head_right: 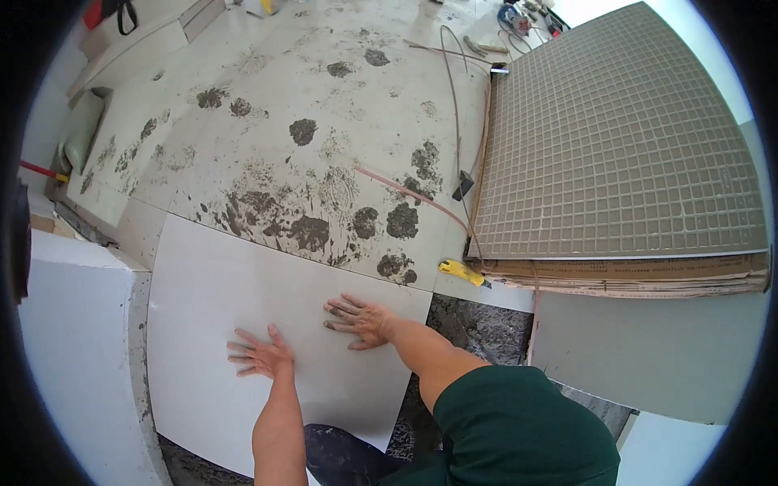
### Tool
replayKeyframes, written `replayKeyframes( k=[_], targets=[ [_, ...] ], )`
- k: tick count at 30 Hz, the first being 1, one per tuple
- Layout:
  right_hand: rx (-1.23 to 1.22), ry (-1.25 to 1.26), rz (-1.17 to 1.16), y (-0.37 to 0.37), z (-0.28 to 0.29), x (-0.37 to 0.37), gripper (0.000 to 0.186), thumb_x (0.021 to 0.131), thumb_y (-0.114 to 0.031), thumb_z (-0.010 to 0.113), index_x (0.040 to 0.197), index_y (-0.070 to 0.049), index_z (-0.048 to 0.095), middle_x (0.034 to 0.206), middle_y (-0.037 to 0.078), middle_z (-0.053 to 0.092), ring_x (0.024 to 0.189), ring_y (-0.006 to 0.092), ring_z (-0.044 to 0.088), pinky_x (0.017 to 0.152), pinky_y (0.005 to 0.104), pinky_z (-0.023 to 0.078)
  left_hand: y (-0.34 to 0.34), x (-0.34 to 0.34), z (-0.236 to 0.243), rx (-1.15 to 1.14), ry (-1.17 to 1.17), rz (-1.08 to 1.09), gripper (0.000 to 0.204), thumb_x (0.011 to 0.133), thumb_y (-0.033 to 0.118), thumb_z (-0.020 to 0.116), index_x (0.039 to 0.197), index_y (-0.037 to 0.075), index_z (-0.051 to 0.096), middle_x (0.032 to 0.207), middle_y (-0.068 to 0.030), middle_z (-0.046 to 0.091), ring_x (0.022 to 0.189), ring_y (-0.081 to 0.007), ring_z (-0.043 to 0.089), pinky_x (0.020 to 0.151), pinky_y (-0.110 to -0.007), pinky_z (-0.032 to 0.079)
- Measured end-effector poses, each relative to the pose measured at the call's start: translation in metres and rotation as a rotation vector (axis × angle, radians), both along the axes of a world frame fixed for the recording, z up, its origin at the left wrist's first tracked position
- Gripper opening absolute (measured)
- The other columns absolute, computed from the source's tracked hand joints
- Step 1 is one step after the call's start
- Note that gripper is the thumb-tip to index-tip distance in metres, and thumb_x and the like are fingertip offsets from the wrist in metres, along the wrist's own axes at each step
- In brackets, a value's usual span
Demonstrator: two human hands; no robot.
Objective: Placing a large floor tile onto a prepared mortar bed and tapping it into place with a rubber mallet to ensure it is level.
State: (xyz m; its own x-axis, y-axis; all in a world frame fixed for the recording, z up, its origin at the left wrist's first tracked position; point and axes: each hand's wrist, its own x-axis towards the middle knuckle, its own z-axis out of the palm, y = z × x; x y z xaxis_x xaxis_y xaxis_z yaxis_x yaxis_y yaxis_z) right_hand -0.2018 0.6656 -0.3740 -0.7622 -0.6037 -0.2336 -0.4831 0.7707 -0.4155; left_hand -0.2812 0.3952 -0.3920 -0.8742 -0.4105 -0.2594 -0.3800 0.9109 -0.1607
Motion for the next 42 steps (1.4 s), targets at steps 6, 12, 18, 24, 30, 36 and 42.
replayKeyframes(
  k=[6,12,18,24,30,36,42],
  targets=[
    [0.031,-0.023,0.010,-0.001,0.002,0.000,0.086,0.094,-0.058,0.055,0.163,-0.015,0.027,0.172,0.018,0.012,0.160,0.0327,0.009,0.130,0.0536,0.004,0.003,-0.003,0.009,0.010,-0.057,0.028,0.098,0.095,0.080,0.032,0.168,0.021,0.003,0.172,-0.0235,-0.006,0.155,-0.0528,-0.007,0.115,-0.079,0.000],
    [0.045,-0.011,0.016,-0.003,0.001,-0.002,0.085,0.095,-0.058,0.054,0.163,-0.016,0.027,0.172,0.018,0.013,0.160,0.0325,0.009,0.130,0.0536,0.004,0.001,-0.003,0.005,0.008,-0.034,0.027,0.099,0.095,0.081,0.032,0.168,0.020,0.004,0.172,-0.0241,-0.006,0.155,-0.0531,-0.006,0.115,-0.079,-0.001],
    [0.063,0.002,0.034,-0.002,0.003,-0.001,0.084,0.096,-0.061,0.051,0.163,-0.017,0.027,0.172,0.018,0.014,0.160,0.0337,0.009,0.130,0.0544,0.004,0.001,-0.002,0.008,0.052,-0.050,0.027,0.099,0.096,0.078,0.035,0.168,0.019,0.003,0.171,-0.0264,-0.009,0.155,-0.0548,-0.008,0.114,-0.080,-0.001],
    [0.125,-0.004,0.049,-0.001,0.004,-0.004,0.084,0.096,-0.062,0.050,0.164,-0.018,0.025,0.172,0.018,0.012,0.160,0.0337,0.009,0.130,0.0541,0.004,-0.002,-0.003,0.005,0.074,-0.028,0.013,0.100,0.096,0.078,0.036,0.168,0.017,0.001,0.170,-0.0270,-0.011,0.154,-0.0567,-0.010,0.113,-0.080,-0.002],
    [0.131,-0.026,0.052,-0.002,0.004,-0.004,0.085,0.096,-0.059,0.050,0.165,-0.018,0.021,0.173,0.017,0.009,0.160,0.0328,0.007,0.130,0.0528,0.003,-0.002,-0.002,0.004,0.082,-0.007,0.013,0.102,0.095,0.079,0.035,0.168,0.017,0.001,0.170,-0.0272,-0.011,0.153,-0.0571,-0.010,0.113,-0.081,-0.002],
    [0.123,-0.037,0.041,-0.002,0.006,-0.004,0.085,0.097,-0.060,0.049,0.165,-0.018,0.021,0.173,0.017,0.008,0.160,0.0328,0.007,0.130,0.0528,0.003,-0.001,-0.002,0.007,0.071,-0.019,0.016,0.102,0.094,0.080,0.035,0.168,0.018,0.001,0.170,-0.0273,-0.010,0.154,-0.0564,-0.010,0.114,-0.080,-0.003],
    [0.123,-0.066,0.051,-0.003,0.009,-0.007,0.085,0.097,-0.059,0.050,0.165,-0.018,0.021,0.173,0.017,0.009,0.161,0.0324,0.006,0.130,0.0527,0.004,-0.001,-0.002,0.011,0.094,-0.022,0.025,0.102,0.095,0.079,0.035,0.168,0.017,0.002,0.170,-0.0277,-0.010,0.154,-0.0564,-0.010,0.114,-0.079,-0.004]
  ],
)
